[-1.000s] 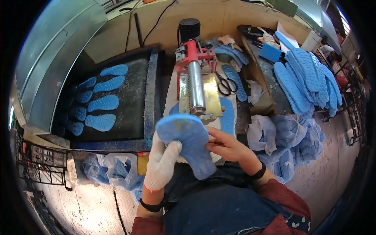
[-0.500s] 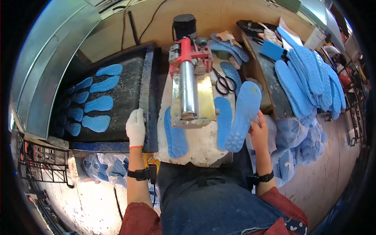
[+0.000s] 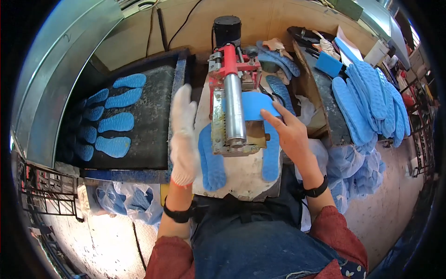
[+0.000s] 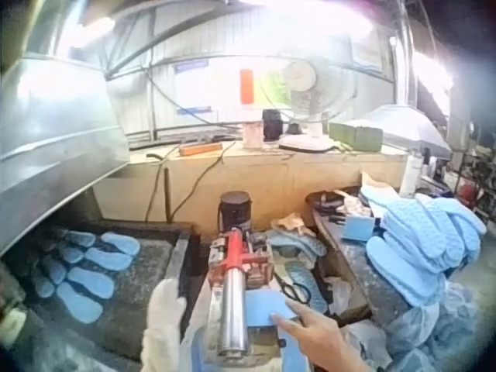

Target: Applying adhesive to blue shoe insoles using an industrial roller machine.

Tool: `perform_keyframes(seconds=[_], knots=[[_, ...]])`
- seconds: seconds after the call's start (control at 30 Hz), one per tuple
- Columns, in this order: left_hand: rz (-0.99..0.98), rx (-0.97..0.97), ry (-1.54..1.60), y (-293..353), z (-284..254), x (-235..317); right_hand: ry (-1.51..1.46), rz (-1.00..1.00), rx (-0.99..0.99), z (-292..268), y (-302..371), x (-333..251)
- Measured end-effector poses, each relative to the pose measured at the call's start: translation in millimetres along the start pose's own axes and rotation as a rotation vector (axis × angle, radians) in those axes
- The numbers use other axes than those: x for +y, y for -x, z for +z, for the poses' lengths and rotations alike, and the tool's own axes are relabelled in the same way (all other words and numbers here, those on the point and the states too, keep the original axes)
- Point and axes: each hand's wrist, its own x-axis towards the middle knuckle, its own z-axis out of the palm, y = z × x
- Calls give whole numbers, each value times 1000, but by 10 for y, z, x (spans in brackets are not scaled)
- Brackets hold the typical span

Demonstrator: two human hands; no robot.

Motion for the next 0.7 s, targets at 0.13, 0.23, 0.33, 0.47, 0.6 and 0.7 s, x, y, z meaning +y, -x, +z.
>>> perform_keyframes(seconds=[0.13, 0.23, 0.33, 0.47, 0.6, 0.7], knots=[[81, -70, -182, -203, 53, -165, -345, 32, 103, -15, 163, -66], [-78, -144, -314, -152, -137, -372, -703, 389, 345, -5, 490, 29], [-163, -167, -269, 31, -307, -598, -783, 822, 186, 197, 791, 244], [-269, -138, -89, 254, -461, -786, -771, 856, -185, 762, 1066, 375], [-338, -98, -174, 447, -501, -632, -598, 513, -453, 1492, 1036, 269], [-564, 98, 171, 650, -404, -357, -83, 34, -326, 1915, 989, 30]])
